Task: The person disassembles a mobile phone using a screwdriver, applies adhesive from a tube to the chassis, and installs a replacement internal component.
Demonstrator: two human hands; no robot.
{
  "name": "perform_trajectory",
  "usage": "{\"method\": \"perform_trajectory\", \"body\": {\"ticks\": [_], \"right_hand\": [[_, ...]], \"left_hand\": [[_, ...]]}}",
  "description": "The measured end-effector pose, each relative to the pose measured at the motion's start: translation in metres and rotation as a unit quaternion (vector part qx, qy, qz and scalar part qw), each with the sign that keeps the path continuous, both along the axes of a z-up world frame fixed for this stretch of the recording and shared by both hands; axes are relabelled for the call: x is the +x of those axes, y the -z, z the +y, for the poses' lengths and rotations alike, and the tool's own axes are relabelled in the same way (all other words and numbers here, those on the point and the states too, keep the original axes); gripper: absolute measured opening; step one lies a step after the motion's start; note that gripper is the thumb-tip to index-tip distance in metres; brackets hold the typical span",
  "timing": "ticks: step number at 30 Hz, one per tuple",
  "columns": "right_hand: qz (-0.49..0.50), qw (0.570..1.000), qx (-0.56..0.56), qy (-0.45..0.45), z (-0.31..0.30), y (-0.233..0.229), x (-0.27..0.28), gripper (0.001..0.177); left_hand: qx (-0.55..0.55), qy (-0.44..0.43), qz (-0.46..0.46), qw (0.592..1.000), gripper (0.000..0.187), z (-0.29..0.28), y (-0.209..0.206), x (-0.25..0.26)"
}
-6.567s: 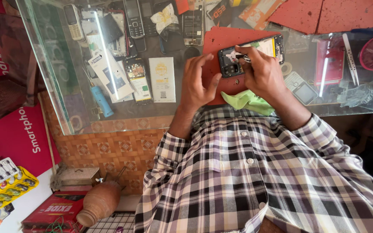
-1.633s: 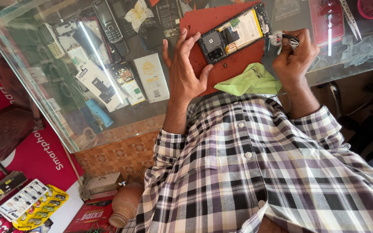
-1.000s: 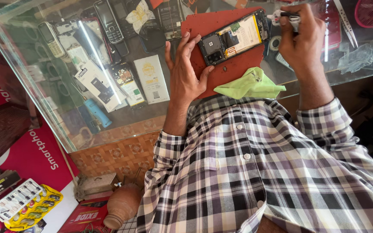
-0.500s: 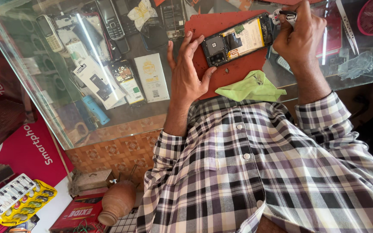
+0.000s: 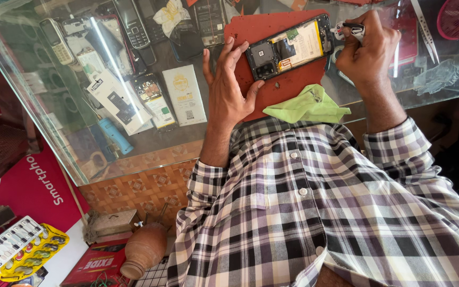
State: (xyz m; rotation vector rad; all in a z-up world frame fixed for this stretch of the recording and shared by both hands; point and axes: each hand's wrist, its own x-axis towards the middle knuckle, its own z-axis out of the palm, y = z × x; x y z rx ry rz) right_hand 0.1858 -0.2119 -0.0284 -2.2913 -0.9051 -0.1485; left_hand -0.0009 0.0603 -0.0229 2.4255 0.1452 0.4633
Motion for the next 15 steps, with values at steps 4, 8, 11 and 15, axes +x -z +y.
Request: {"method": "perform_trajectory", "body": {"ticks": [4,8,11,15], "right_hand": [[-0.013,1.000,0.013,-0.005,-0.004,0.003,-0.004,0.012],[-0.010,1.000,0.015,0.002,-0.006,0.001,-0.009,0.012],[0.001,1.000,0.000,0.019,-0.008,-0.003,-0.013,0.010],[0.012,1.000,0.005,0.020,-0.011,-0.005,-0.018,0.010]], "left_hand": [[-0.012,0.000,-0.002,1.000,0.079,-0.001,-0.002,0.001],[-0.005,0.003,-0.003,1.000,0.077,0.000,-0.003,0.000],[0.000,0.005,-0.005,1.000,0.077,0.000,-0.004,0.000],[0.003,0.007,-0.003,1.000,0.077,0.000,-0.005,0.001]]}}
